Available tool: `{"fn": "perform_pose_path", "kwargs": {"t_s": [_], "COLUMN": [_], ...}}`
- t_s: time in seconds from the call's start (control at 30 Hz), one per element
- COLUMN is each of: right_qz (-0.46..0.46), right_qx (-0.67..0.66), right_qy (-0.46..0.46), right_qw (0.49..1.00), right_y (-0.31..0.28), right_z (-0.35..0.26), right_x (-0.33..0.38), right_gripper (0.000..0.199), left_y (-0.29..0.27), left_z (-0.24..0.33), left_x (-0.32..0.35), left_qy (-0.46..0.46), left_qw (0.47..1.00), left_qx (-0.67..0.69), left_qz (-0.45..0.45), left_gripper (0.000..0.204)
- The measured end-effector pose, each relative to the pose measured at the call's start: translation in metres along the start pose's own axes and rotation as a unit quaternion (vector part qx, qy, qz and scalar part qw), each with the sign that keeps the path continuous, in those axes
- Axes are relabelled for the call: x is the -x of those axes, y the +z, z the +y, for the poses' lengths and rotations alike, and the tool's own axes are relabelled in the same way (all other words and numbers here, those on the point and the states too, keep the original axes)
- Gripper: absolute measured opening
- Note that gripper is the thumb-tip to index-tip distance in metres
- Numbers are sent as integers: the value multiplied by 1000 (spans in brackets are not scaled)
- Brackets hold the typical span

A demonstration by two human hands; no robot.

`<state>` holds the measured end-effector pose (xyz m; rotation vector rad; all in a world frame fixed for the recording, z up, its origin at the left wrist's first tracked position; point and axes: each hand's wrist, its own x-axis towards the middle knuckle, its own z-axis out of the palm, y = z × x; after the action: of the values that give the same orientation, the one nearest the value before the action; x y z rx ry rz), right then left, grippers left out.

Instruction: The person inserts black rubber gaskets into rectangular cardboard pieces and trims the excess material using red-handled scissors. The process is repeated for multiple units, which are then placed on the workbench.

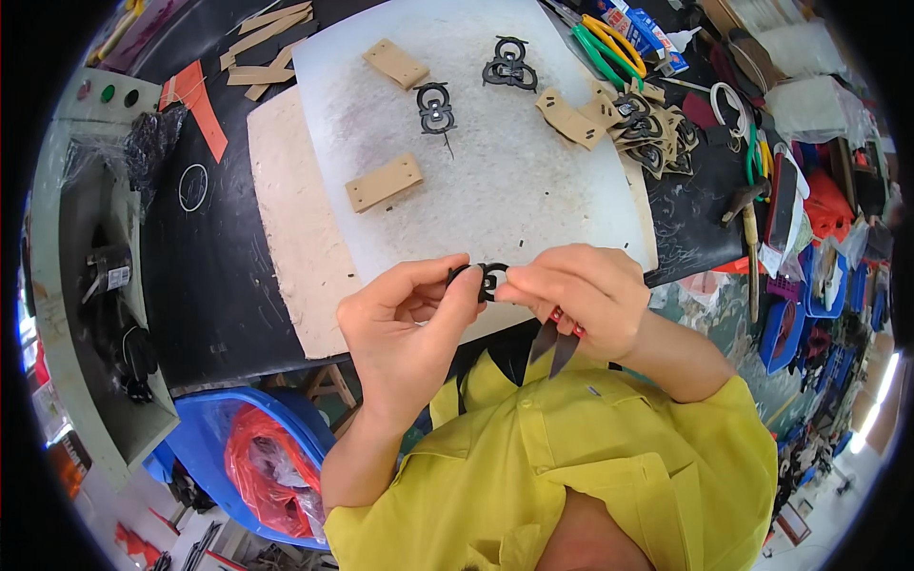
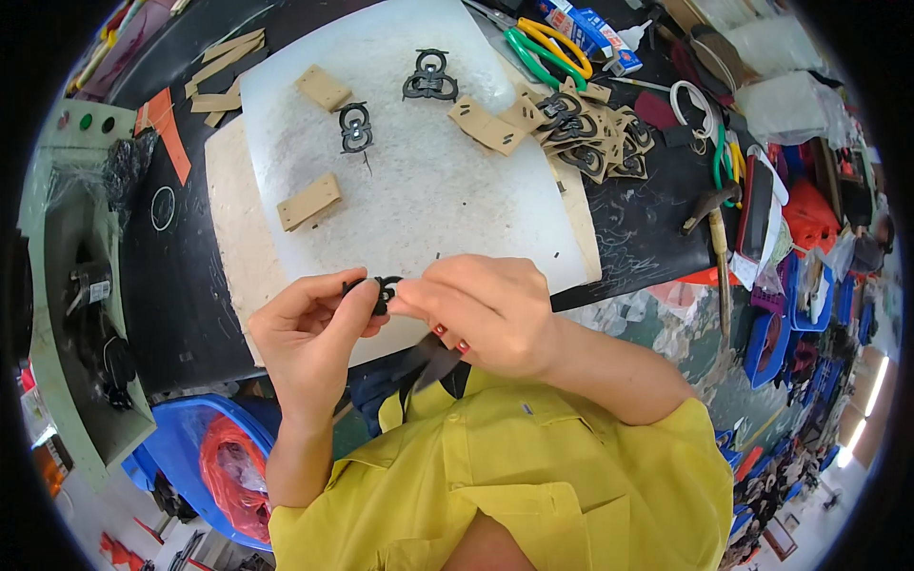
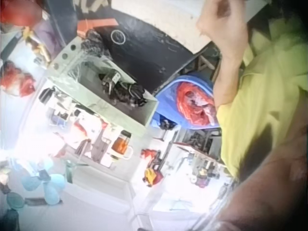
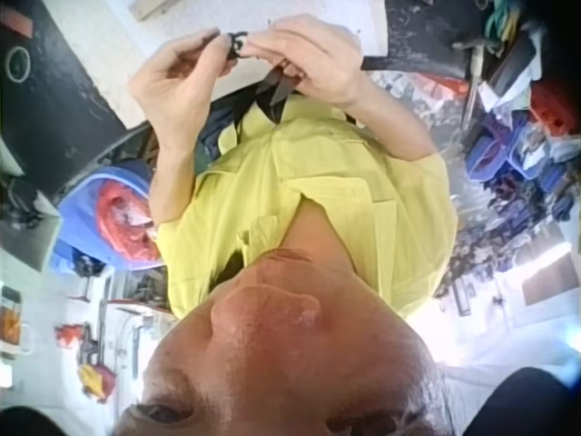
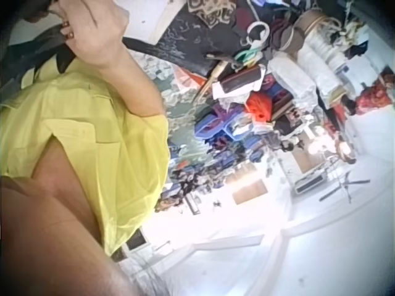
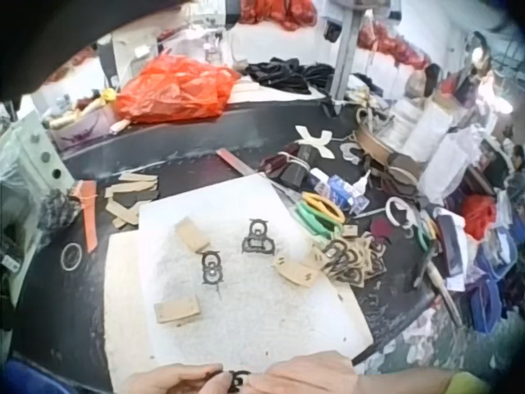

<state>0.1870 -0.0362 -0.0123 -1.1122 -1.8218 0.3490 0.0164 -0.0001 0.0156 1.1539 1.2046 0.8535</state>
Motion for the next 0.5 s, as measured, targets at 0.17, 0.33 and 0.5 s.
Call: {"fn": "perform_pose_path", "kwargs": {"t_s": [0.17,0.33,0.5], "right_qz": [-64,-92,-79], "right_qx": [3,8,18], "right_qy": [-33,-39,-57], "right_qw": [997,995,995], "right_y": [-6,-9,-10], "right_z": [0,-1,5], "right_x": [-3,-1,0], "right_gripper": [28,27,26], "left_y": [-7,-3,2], "left_z": [-3,-11,-14], "left_x": [1,9,15], "left_qy": [-56,-51,-18], "left_qw": [998,999,999], "left_qx": [26,15,-24], "left_qz": [-8,-7,15], "left_gripper": [11,11,12]}}
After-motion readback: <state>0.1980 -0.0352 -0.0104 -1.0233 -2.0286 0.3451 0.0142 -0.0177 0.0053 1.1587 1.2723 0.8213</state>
